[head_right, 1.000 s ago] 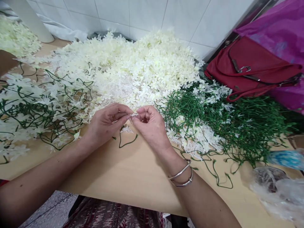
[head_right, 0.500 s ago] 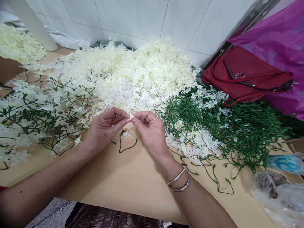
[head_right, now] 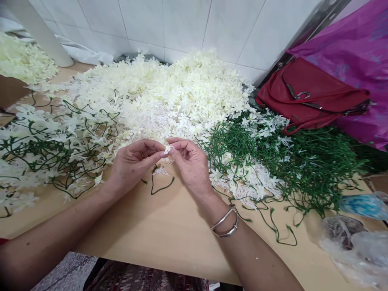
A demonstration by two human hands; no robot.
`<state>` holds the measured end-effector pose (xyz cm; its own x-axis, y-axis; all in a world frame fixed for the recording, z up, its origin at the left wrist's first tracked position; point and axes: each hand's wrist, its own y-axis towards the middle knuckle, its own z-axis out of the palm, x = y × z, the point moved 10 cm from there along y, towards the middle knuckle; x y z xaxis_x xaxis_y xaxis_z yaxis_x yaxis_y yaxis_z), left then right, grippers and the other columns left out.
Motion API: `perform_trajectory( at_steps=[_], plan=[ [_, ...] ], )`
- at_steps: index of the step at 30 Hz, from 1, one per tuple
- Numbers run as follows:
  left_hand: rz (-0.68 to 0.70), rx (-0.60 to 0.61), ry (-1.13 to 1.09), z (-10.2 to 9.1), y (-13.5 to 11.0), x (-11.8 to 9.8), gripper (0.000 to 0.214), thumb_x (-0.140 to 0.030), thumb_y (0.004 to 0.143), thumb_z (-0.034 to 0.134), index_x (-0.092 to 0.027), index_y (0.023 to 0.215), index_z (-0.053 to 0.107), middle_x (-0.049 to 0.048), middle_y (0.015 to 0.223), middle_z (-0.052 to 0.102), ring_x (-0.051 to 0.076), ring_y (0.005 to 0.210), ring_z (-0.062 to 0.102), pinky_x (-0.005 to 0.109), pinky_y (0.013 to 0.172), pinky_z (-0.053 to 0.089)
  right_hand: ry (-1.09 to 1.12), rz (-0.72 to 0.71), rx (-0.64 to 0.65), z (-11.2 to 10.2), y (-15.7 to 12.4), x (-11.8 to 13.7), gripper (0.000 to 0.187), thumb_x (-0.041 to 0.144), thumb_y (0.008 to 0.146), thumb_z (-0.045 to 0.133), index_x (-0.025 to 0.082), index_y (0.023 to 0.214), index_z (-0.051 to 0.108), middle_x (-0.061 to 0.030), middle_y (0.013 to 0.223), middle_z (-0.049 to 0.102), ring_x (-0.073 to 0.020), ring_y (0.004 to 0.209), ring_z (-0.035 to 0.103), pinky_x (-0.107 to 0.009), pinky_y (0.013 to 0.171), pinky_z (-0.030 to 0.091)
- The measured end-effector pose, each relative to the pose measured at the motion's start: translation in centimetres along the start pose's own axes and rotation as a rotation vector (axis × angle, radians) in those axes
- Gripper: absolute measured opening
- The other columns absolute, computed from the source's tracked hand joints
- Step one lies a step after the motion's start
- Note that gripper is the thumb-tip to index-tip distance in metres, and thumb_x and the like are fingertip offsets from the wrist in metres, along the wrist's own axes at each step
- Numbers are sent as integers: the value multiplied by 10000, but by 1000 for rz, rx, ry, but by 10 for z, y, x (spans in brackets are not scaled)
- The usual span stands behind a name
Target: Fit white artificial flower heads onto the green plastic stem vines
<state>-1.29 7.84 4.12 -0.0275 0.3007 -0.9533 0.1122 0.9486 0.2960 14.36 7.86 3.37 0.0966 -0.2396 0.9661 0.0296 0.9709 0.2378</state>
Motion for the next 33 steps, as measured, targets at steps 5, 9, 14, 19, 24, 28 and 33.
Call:
perform_trajectory(
  at_steps=[5,9,14,19,24,28,33],
  plan=[
    [92,-27,114,-12,4,-17,182,-320,898,793,-207,1034,749,56,992,782,168,860,736,278,782,608,-32,-28,-25,-6,2,4,178,360,838,825,244,857,691,-35,980,744,-191,923,687,-367,911,570],
    [250,-14,317,-18,6,-39,106,-242,952,708,-219,1053,733,54,1020,761,165,873,708,296,807,586,-90,-67,-79,-19,8,6,192,359,829,813,248,871,662,-12,919,698,-167,842,644,-317,815,556],
    [440,184,447,2,-1,-59,177,-121,960,610,-219,1030,739,61,1006,751,178,918,703,307,817,555,-97,-84,-81,-28,14,8,186,343,843,804,251,958,690,17,839,658,-145,765,611,-286,745,525],
    [462,248,537,-8,-2,-76,194,-114,917,615,-233,1010,737,51,981,734,185,888,696,291,787,541,-157,-79,-77,-33,16,10,222,415,842,809,240,875,677,17,788,657,-150,743,613,-299,739,518],
    [308,637,736,-6,-24,-43,83,-256,923,698,-268,984,754,24,965,729,175,808,680,267,694,498,-119,-62,-56,-31,16,10,255,421,820,835,234,856,666,29,762,639,-137,709,588,-283,699,490],
    [268,705,726,-2,-40,-20,178,-289,1027,595,-246,955,751,41,966,738,186,874,678,287,785,501,-94,-53,-42,-30,16,8,259,404,810,852,221,835,670,30,756,637,-123,683,566,-265,661,462],
    [263,587,652,-2,-35,-28,229,-340,1069,547,-225,993,729,56,1049,759,200,991,690,305,887,508,-34,-39,-42,-30,16,3,301,443,764,898,220,823,705,26,743,678,-125,686,602,-260,678,494]
  ],
)
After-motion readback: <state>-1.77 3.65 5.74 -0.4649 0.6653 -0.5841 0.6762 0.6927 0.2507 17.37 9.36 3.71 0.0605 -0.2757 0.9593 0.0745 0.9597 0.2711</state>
